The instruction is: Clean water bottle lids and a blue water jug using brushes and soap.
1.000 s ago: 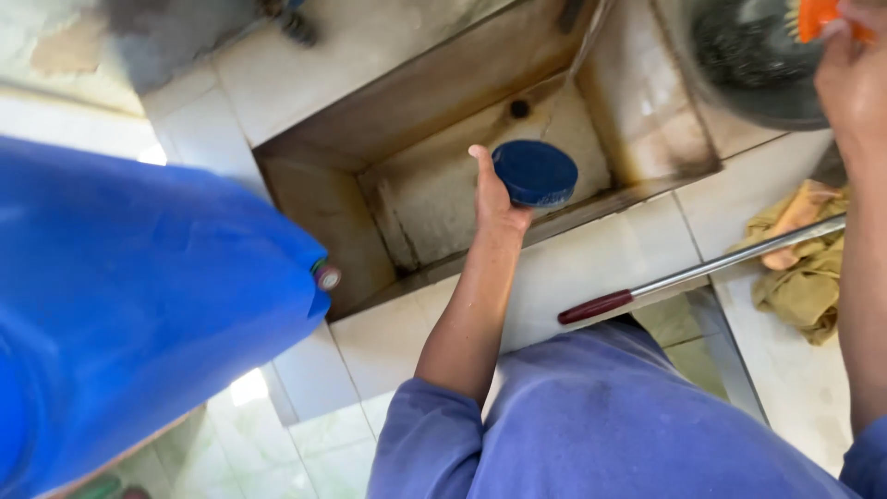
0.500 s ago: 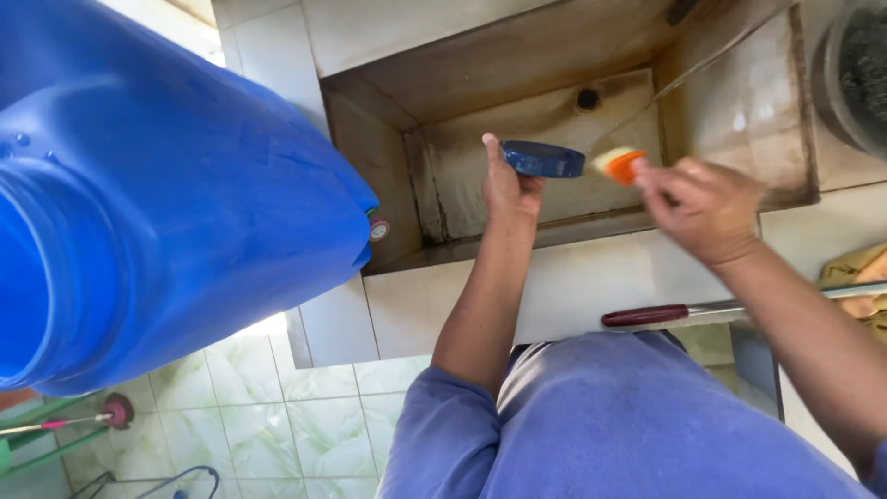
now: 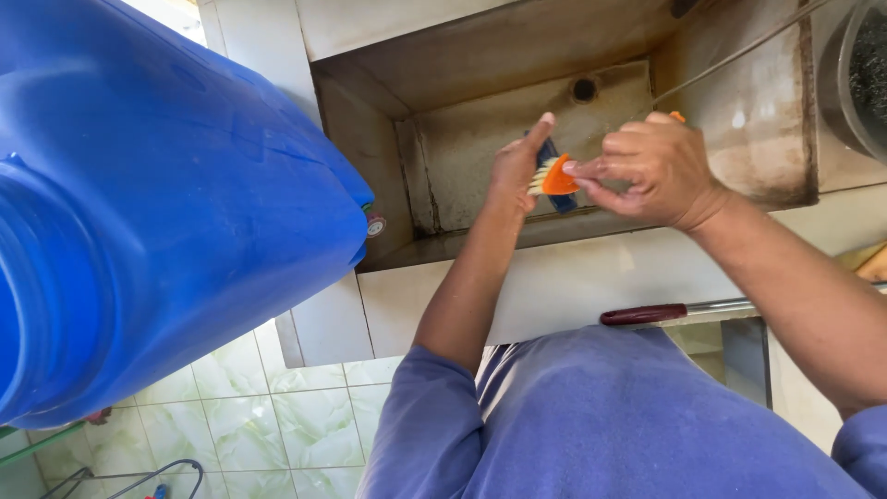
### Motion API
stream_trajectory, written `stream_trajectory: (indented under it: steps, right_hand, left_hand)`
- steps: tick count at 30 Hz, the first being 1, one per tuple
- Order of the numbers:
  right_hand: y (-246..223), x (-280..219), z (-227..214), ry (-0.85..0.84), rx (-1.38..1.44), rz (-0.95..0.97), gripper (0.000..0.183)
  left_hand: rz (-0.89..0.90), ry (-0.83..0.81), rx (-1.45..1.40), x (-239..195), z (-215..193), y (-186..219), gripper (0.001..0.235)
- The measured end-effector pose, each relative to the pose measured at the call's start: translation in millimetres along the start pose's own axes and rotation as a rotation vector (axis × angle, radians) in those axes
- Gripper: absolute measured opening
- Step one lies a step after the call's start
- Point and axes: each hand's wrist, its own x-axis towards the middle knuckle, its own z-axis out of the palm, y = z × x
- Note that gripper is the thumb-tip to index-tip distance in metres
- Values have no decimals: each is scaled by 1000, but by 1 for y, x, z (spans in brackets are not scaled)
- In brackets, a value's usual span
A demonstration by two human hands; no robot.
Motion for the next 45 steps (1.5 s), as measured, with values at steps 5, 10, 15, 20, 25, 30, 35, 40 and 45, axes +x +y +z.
stream_trajectory:
  steps: [5,10,15,20,25,30,35,40,45]
  right_hand:
    - [15,-6,12,-37,-42,33,7]
    - [-7,2,12,-44,-38,-89,16]
    - [4,-9,12,-17,16,34,7]
    - [17,-11,8,-13,-33,-81,5]
    - [-5,-5,18,5,48,38,7]
    - [-7,0,28,162,125,245,16]
    - [-18,-1,35,197,168,360,22]
    - [-30,5,27,127,96,543,23]
    - [-6,-4,34,114,19,319,14]
  left_hand:
    - [25,-5,66,8,-6,8,41]
    - [-26,-43,80,5,-2,6,41]
    - [-34,-17,27,7,-6,1,42]
    - [-40,-71,23,18,-16,-7,45]
    - [-47,-118,-49,16,-10,-12,65]
    - [106,-386,-175,-7,-3,-6,80]
    - [550,-392,308,-33,-1,8,63]
    - [686,-204,541,-21,-16,-15,55]
    - [869,-179,520,-25,-21,-18,37]
